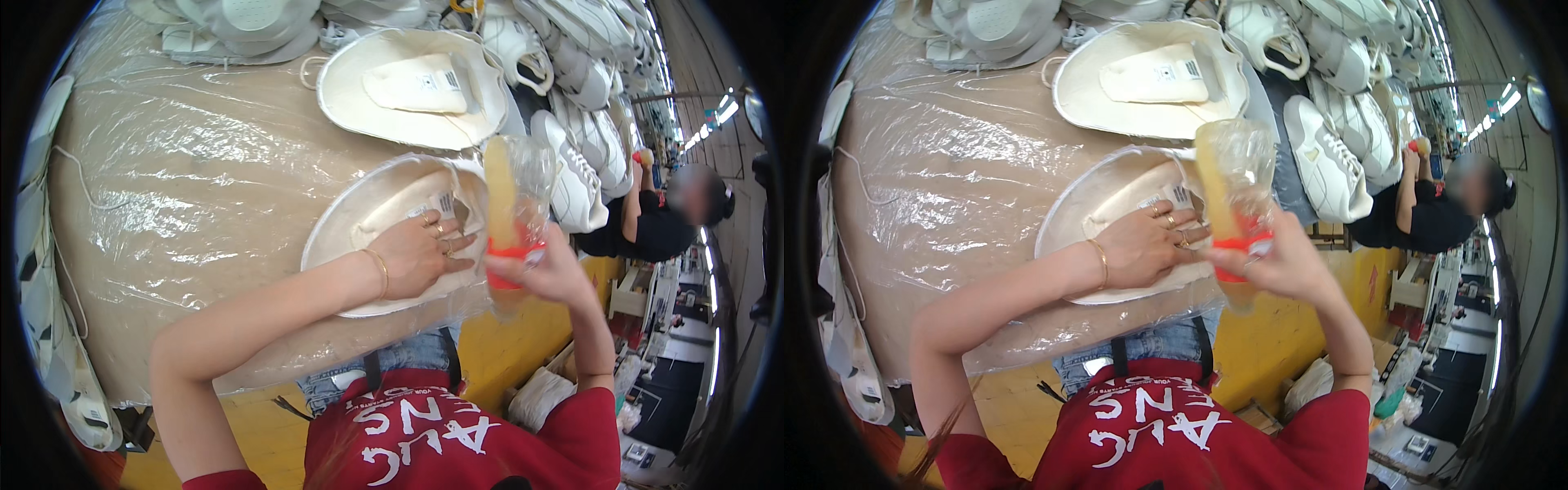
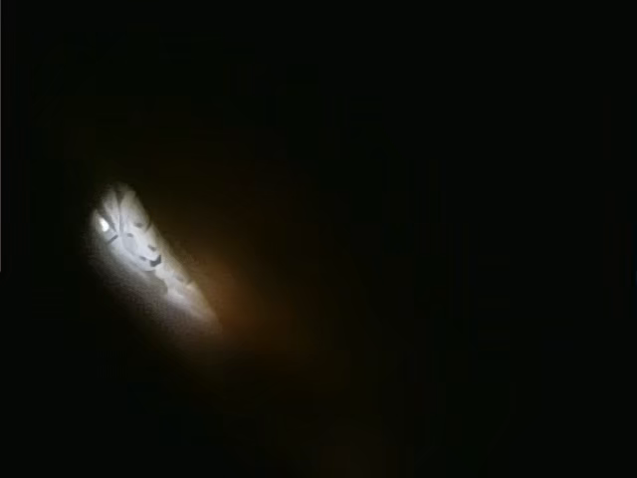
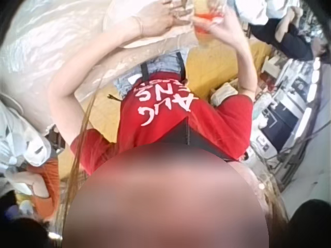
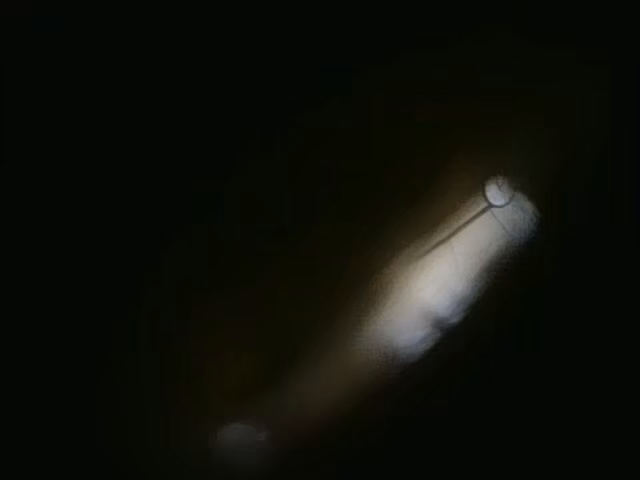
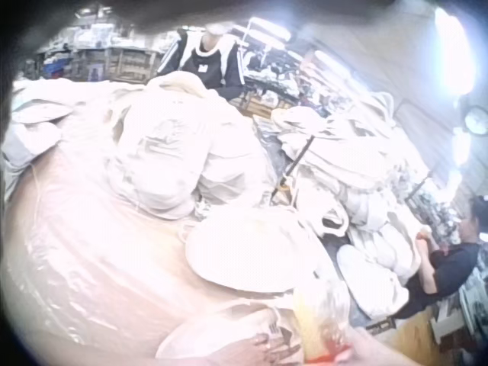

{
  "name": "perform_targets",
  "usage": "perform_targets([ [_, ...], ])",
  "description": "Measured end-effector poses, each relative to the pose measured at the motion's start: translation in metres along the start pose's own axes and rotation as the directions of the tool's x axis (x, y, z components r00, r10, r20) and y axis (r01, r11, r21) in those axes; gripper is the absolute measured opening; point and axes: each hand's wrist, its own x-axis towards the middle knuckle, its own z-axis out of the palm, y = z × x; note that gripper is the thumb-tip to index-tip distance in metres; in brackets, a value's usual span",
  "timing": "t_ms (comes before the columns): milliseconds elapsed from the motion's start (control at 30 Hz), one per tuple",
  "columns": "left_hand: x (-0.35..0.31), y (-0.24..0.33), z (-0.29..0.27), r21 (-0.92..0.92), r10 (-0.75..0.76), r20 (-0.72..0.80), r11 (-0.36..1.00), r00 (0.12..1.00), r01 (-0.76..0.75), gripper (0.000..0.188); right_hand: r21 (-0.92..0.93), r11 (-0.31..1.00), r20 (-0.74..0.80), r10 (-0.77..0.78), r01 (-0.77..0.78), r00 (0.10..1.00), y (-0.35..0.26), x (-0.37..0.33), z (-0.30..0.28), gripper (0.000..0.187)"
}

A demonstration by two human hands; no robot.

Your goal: The person applies glue from a plastic bottle to the inner sole of white shoes and then presses the sole to bond it. The person repeats this process on multiple shoes, stacking finished units on the table.

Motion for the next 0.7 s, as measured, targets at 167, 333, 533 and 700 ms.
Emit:
perform_targets([
  [167, 0.000, 0.001, 0.000, -0.075, -0.019, -0.015, 0.997, 1.000, 0.018, 0.045, 0.642, 0.752, -0.058, 0.240, -0.148, 0.969, 0.028, -0.024, -0.053, 0.071],
  [333, -0.007, 0.012, -0.018, -0.019, -0.089, -0.083, 0.996, 0.993, 0.087, 0.039, -0.133, 0.956, -0.253, 0.223, -0.262, 0.941, 0.059, -0.004, -0.064, 0.079],
  [533, -0.066, 0.053, -0.053, -0.171, -0.741, -0.453, 0.618, 0.496, 0.767, 0.047, -0.639, 0.663, -0.359, 0.191, -0.390, 0.914, 0.067, 0.019, -0.035, 0.083],
  [700, -0.087, 0.073, -0.035, -0.558, -0.948, -0.296, 0.271, 0.117, 0.784, 0.046, -0.607, 0.687, -0.383, 0.188, -0.400, 0.904, 0.058, 0.018, -0.034, 0.082],
])
